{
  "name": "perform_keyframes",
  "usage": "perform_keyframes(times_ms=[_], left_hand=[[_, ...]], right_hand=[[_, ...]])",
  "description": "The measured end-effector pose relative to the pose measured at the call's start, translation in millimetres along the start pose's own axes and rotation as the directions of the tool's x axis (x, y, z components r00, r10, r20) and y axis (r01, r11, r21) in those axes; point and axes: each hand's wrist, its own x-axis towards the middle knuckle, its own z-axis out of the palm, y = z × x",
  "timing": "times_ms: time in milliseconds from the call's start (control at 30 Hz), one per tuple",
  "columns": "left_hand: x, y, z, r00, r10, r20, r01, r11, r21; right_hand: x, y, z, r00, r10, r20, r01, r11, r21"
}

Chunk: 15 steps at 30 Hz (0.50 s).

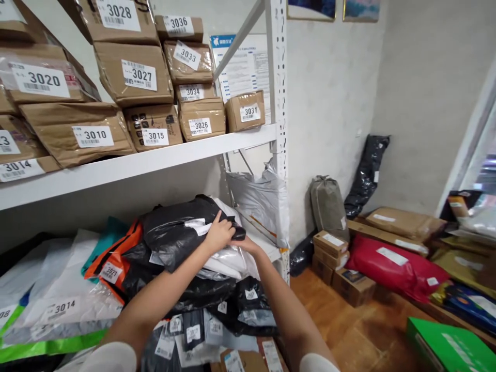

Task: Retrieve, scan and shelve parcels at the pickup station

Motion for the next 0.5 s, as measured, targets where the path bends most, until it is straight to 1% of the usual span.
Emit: perform_keyframes(times_ms=[33,67,100,167,200,233,267,333,367,400,433,467,500], left_hand=[[-10,8,-1.7,0.996,-0.086,0.000,0.086,0.996,0.007],[-22,17,-5.1,0.981,-0.194,-0.025,0.195,0.981,0.016],[-34,25,-10.1,0.950,-0.304,-0.069,0.306,0.952,0.025],[-58,34,-23.5,0.851,-0.500,-0.163,0.511,0.859,0.037],[-68,33,-30.8,0.800,-0.572,-0.183,0.587,0.809,0.035],[-76,27,-37.9,0.763,-0.623,-0.175,0.636,0.771,0.029],[-82,17,-44.4,0.741,-0.656,-0.142,0.664,0.747,0.018],[-85,-10,-55.2,0.705,-0.705,-0.075,0.705,0.708,-0.031],[-83,-25,-60.1,0.670,-0.738,-0.077,0.734,0.675,-0.075],[-79,-39,-65.1,0.622,-0.775,-0.109,0.765,0.632,-0.126],[-73,-51,-70.5,0.555,-0.813,-0.176,0.792,0.581,-0.188],[-65,-61,-75.9,0.498,-0.832,-0.244,0.798,0.549,-0.246],[-54,-68,-80.5,0.481,-0.828,-0.288,0.786,0.553,-0.276]], right_hand=[[-4,1,-4,1.000,-0.019,0.002,0.019,1.000,0.001],[-7,2,-7,0.999,-0.051,-0.011,0.051,0.999,-0.011],[-9,3,-9,0.996,-0.089,-0.028,0.088,0.996,-0.035],[-11,5,-13,0.985,-0.157,-0.065,0.150,0.983,-0.101],[-11,6,-14,0.981,-0.177,-0.080,0.166,0.978,-0.130],[-9,6,-15,0.979,-0.183,-0.088,0.168,0.974,-0.152],[-7,6,-17,0.981,-0.174,-0.088,0.157,0.973,-0.168],[-2,7,-18,0.988,-0.135,-0.074,0.115,0.968,-0.221],[0,8,-17,0.992,-0.112,-0.061,0.092,0.959,-0.267],[1,11,-16,0.994,-0.094,-0.048,0.073,0.943,-0.323],[0,15,-14,0.996,-0.082,-0.039,0.061,0.920,-0.386],[0,21,-11,0.996,-0.080,-0.035,0.056,0.892,-0.450],[-1,28,-8,0.995,-0.095,-0.038,0.062,0.860,-0.507]])
